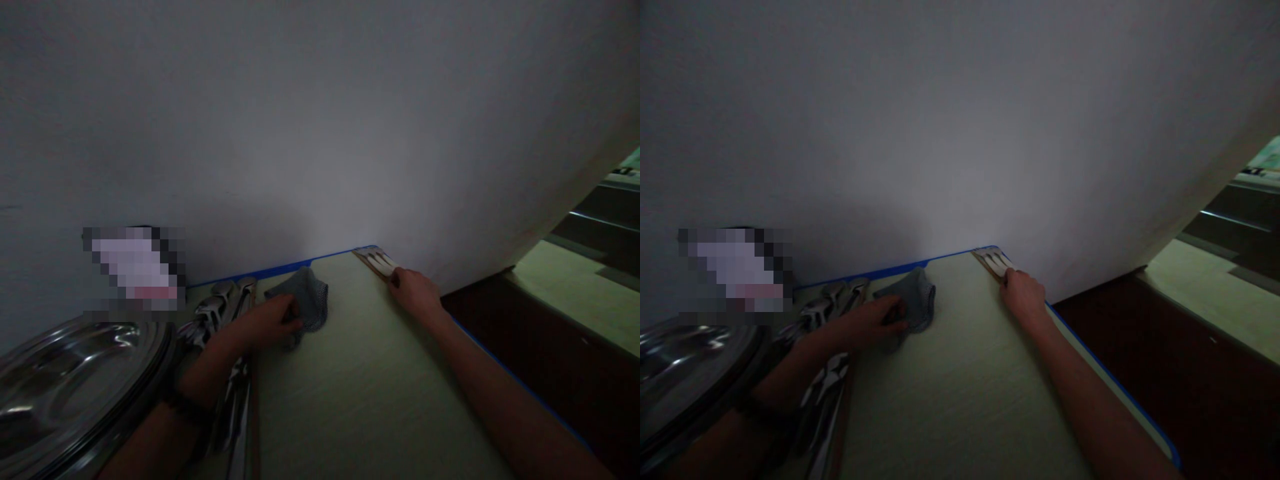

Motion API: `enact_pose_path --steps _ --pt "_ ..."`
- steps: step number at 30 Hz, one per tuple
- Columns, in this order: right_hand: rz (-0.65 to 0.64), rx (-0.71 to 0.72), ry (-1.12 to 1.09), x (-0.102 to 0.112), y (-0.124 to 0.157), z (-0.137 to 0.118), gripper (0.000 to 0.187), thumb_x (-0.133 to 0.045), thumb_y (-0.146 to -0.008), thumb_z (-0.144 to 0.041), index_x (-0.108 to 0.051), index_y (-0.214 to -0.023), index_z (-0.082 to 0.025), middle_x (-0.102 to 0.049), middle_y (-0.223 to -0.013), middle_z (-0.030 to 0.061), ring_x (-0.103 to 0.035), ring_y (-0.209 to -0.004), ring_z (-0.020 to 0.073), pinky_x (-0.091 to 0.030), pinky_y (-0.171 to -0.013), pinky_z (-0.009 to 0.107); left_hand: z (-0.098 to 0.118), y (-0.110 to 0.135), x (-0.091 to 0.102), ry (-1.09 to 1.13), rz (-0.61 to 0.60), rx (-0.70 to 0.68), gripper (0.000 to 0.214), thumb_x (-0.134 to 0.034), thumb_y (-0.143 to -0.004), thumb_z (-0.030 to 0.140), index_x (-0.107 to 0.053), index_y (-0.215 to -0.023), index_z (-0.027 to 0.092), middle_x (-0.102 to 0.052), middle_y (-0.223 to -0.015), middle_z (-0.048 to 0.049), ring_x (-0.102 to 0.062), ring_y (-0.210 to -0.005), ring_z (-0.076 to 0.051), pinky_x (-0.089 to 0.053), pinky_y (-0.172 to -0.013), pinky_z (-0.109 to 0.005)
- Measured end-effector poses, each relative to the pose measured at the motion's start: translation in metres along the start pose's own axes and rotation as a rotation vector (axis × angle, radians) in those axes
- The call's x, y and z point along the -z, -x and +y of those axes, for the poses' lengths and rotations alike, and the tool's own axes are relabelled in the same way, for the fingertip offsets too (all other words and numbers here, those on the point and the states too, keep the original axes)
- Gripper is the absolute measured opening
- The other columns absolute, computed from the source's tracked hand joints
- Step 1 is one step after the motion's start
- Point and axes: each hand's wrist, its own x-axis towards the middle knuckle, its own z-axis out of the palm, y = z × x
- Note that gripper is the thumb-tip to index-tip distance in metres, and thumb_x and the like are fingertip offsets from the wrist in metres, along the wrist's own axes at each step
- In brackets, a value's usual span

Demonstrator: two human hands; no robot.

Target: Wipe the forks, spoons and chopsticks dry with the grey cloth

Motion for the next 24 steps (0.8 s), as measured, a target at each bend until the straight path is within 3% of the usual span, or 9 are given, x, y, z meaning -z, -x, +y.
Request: enact_pose_path --steps 8,13,17,20,22,24 --pt "0.081 0.043 -0.026 -0.003 0.005 -0.010 0.021 -0.044 -0.079 -0.028 -0.056 -0.092 -0.017 -0.062 -0.097 0.0108 -0.060 -0.081 0.0251 -0.039 -0.060 0.033 -0.001 0.000 0.001 -0.038 0.012 -0.017 0.023 -0.048 -0.080 0.039 -0.052 -0.088 0.017 -0.059 -0.084 -0.0042 -0.055 -0.071 -0.018 -0.039 -0.061 -0.027" --pt "0.177 0.259 -0.217 -0.008 0.026 -0.039 0.021 -0.043 -0.082 -0.029 -0.054 -0.096 -0.019 -0.060 -0.096 0.0072 -0.058 -0.079 0.0199 -0.043 -0.065 0.032 0.016 0.003 -0.006 -0.113 0.093 0.035 0.024 -0.045 -0.082 0.038 -0.052 -0.088 0.016 -0.059 -0.085 -0.0069 -0.055 -0.071 -0.020 -0.041 -0.062 -0.029" --pt "0.306 0.532 -0.422 -0.017 0.053 -0.074 0.035 -0.042 -0.084 -0.033 -0.046 -0.116 -0.019 -0.051 -0.111 0.0117 -0.051 -0.099 0.0226 -0.045 -0.079 0.036 0.033 0.025 -0.018 -0.203 0.220 0.060 0.022 -0.042 -0.085 0.029 -0.053 -0.098 0.016 -0.056 -0.101 -0.0093 -0.053 -0.091 -0.023 -0.040 -0.081 -0.036" --pt "0.329 0.734 -0.441 -0.025 0.062 -0.097 0.045 -0.046 -0.082 -0.034 -0.041 -0.125 -0.018 -0.044 -0.121 0.0141 -0.042 -0.111 0.0254 -0.039 -0.092 0.041 0.035 0.050 -0.023 -0.341 0.371 0.052 0.021 -0.041 -0.085 0.024 -0.054 -0.101 0.016 -0.055 -0.106 -0.0095 -0.050 -0.101 -0.025 -0.038 -0.088 -0.040" --pt "0.304 0.776 -0.439 -0.030 0.058 -0.109 0.047 -0.048 -0.081 -0.036 -0.043 -0.124 -0.018 -0.041 -0.124 0.0145 -0.039 -0.114 0.0262 -0.036 -0.096 0.042 0.034 0.065 -0.025 -0.412 0.396 0.139 0.024 -0.041 -0.084 0.022 -0.054 -0.103 0.015 -0.056 -0.107 -0.0113 -0.051 -0.101 -0.027 -0.039 -0.086 -0.042" --pt "0.279 0.723 -0.440 -0.035 0.049 -0.119 0.047 -0.049 -0.080 -0.039 -0.047 -0.120 -0.015 -0.042 -0.123 0.0159 -0.039 -0.113 0.0273 -0.036 -0.095 0.043 0.032 0.074 -0.027 -0.440 0.344 0.222 0.024 -0.041 -0.084 0.023 -0.054 -0.102 0.014 -0.058 -0.102 -0.0121 -0.054 -0.094 -0.027 -0.042 -0.082 -0.042"
